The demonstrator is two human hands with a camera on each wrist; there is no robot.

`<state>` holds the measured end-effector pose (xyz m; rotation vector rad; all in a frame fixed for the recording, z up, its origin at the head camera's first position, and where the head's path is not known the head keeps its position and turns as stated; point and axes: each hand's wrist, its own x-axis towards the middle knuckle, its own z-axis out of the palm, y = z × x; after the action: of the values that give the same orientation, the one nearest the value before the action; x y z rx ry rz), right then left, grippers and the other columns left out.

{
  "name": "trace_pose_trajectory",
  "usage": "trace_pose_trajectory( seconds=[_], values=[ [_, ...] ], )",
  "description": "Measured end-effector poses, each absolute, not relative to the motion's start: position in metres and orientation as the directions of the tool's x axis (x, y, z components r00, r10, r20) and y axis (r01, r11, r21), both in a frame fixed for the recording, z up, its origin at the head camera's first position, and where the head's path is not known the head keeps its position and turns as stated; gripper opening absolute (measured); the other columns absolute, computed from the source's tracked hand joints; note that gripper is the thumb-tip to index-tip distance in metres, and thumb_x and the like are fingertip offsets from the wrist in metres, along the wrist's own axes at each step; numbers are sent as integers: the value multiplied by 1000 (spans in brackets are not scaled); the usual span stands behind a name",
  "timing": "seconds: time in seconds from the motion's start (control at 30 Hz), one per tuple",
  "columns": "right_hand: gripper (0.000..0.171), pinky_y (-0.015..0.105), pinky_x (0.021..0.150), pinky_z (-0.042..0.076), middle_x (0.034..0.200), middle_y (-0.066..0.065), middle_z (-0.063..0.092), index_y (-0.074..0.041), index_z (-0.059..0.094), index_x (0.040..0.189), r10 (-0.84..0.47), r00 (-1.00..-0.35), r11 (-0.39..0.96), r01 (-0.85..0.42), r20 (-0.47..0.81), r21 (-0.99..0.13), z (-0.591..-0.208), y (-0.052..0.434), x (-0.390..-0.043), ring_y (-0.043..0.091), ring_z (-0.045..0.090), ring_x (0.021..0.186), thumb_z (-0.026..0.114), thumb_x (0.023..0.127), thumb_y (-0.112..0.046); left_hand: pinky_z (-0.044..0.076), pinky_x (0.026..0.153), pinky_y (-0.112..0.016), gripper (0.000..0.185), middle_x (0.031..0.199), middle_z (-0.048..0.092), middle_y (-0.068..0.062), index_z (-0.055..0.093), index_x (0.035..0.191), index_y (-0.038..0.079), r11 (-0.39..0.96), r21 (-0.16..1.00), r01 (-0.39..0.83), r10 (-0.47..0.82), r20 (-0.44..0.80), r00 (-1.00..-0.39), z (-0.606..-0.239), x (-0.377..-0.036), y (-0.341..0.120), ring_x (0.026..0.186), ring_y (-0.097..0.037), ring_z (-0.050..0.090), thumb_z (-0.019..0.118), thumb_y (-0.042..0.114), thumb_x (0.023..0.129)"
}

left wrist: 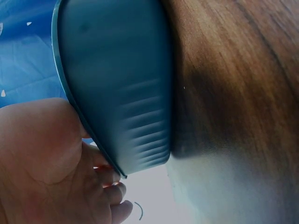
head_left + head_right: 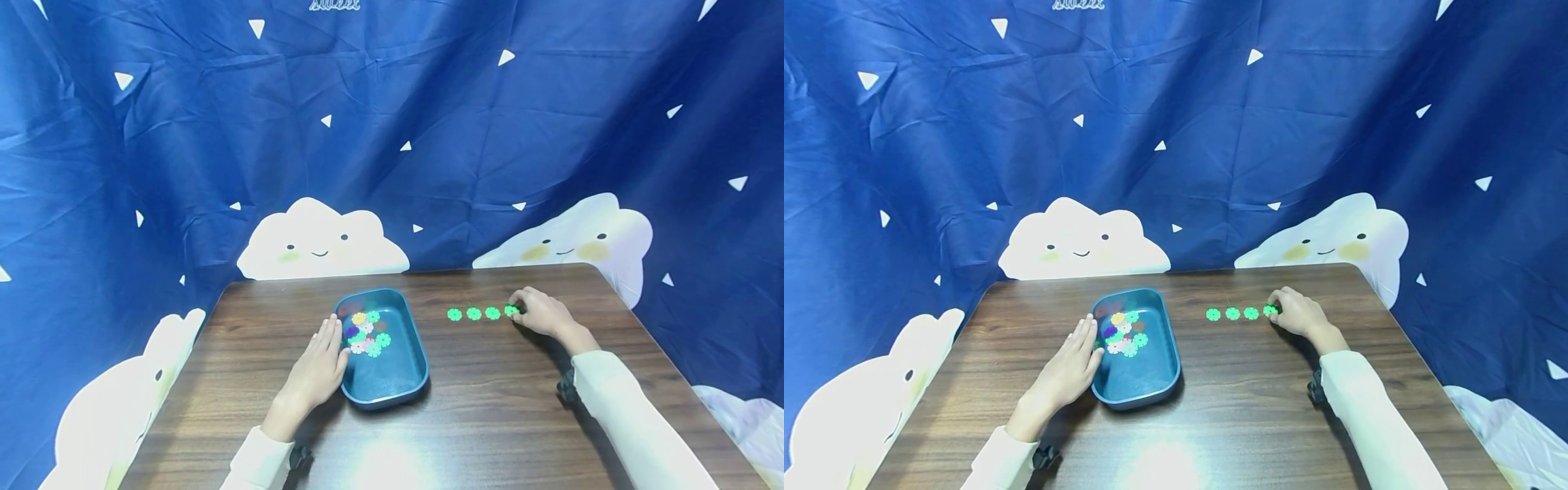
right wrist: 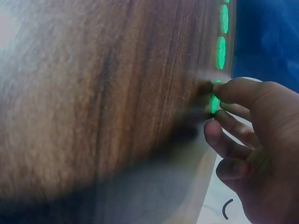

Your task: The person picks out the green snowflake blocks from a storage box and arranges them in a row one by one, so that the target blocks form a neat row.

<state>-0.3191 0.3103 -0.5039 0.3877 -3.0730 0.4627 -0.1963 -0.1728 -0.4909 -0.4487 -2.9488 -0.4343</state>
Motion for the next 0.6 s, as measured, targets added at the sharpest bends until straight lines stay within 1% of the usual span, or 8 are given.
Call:
trace_pose_trajectory(
  seconds=[0.17, 0.23, 0.37, 0.47, 0.6],
  values=[
    [30, 55, 73, 52, 110, 8, 63, -12, 67, 113, -237, -970, 925, -240, 46, -294, -500, 307, -319, 27, 64, 95, 70, 88, -27, 24, 122, -50, 62, 163, 18, -18, 25, 153, -3, 918, 262, 298, 265, 152, -952, -489, -195, -172, 151, -32, 19, 42, 30, 104],
    [27, 53, 72, 52, 107, 6, 65, -13, 67, 111, -242, -969, 922, -246, 53, -299, -494, 301, -318, 25, 65, 93, 70, 88, -27, 24, 122, -49, 62, 163, 19, -19, 25, 153, -4, 919, 256, 300, 267, 155, -951, -489, -195, -172, 151, -33, 20, 42, 31, 104],
    [16, 45, 67, 52, 95, -2, 69, -18, 68, 101, -273, -958, 909, -287, 90, -301, -480, 283, -320, 18, 64, 84, 69, 88, -25, 24, 122, -49, 62, 163, 19, -19, 25, 153, -4, 920, 251, 303, 269, 160, -950, -489, -195, -172, 150, -35, 22, 42, 31, 104],
    [6, 39, 62, 49, 86, -8, 67, -23, 66, 92, -319, -939, 893, -344, 132, -291, -467, 262, -321, 13, 61, 77, 69, 87, -24, 24, 122, -49, 62, 163, 19, -18, 24, 153, -3, 919, 255, 299, 267, 154, -951, -489, -195, -172, 150, -34, 22, 42, 31, 104],
    [5, 38, 62, 49, 80, -12, 65, -27, 65, 85, -389, -901, 865, -429, 191, -260, -445, 226, -319, 11, 58, 72, 70, 86, -26, 24, 121, -50, 62, 163, 19, -18, 25, 153, -3, 918, 257, 300, 268, 155, -951, -489, -196, -172, 151, -34, 21, 43, 30, 104]
  ],
)
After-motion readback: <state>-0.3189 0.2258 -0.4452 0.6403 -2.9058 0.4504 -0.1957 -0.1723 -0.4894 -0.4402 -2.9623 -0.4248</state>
